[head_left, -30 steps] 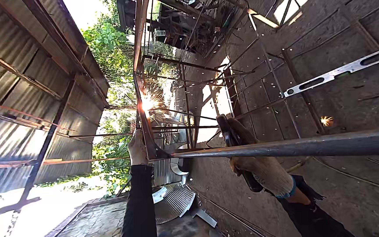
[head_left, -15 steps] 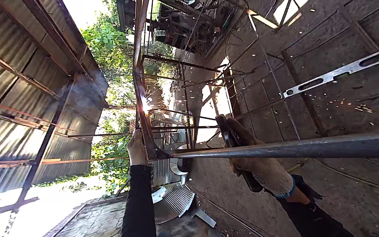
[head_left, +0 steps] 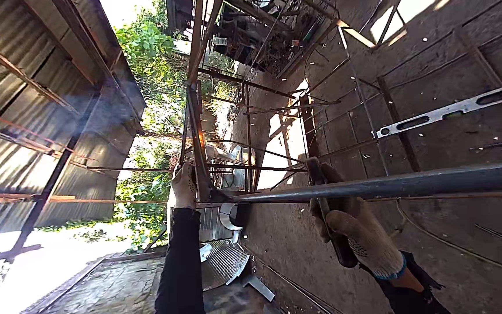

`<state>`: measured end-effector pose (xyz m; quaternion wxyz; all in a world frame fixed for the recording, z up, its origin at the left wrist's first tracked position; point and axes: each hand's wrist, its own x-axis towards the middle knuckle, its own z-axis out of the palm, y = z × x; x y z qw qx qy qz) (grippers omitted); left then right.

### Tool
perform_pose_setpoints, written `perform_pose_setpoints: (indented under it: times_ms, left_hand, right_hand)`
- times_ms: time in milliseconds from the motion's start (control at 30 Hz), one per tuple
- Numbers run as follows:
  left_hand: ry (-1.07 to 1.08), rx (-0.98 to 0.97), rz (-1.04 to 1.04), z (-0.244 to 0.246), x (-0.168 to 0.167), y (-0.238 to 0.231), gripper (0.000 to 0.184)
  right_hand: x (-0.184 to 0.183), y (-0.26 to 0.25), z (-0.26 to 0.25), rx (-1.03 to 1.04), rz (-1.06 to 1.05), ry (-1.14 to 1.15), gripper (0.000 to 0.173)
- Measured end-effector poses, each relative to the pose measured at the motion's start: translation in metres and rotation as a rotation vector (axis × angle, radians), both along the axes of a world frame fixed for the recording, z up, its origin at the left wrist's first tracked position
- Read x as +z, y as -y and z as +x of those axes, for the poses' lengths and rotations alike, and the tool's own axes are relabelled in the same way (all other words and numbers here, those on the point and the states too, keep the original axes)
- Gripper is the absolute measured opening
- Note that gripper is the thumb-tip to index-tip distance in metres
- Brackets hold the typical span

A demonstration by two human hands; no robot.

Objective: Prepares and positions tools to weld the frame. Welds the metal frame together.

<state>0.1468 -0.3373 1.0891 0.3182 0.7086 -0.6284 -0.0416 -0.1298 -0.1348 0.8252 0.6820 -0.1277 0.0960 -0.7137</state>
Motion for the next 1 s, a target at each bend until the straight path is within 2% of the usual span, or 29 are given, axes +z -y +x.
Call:
perform_pose_setpoints:
  times_ms: [233,367,533,733,1000]
  left_hand:
    - [0.011,0.006,0.004,-0.002,0.000,-0.005,0.044]
    - [0.037,0.046,0.007,-0.001,0.000,-0.002,0.052]
    - [0.025,0.013,0.011,0.005,0.001,-0.002,0.046]
    - [0.094,0.048,0.021,0.001,0.001,-0.002,0.054]
    - [0.047,0.027,0.023,-0.004,0.001,-0.003,0.053]
  right_hand:
    - [0.004,-0.002,0.009,0.050,-0.045,0.054,0.102]
    - [0.004,0.003,0.007,0.058,-0.070,0.025,0.101]
    - [0.004,0.005,0.002,0.048,-0.058,-0.025,0.104]
    - [0.006,0.004,0.000,0.022,-0.065,-0.073,0.103]
    - [0.009,0.004,-0.002,0.007,-0.044,-0.102,0.104]
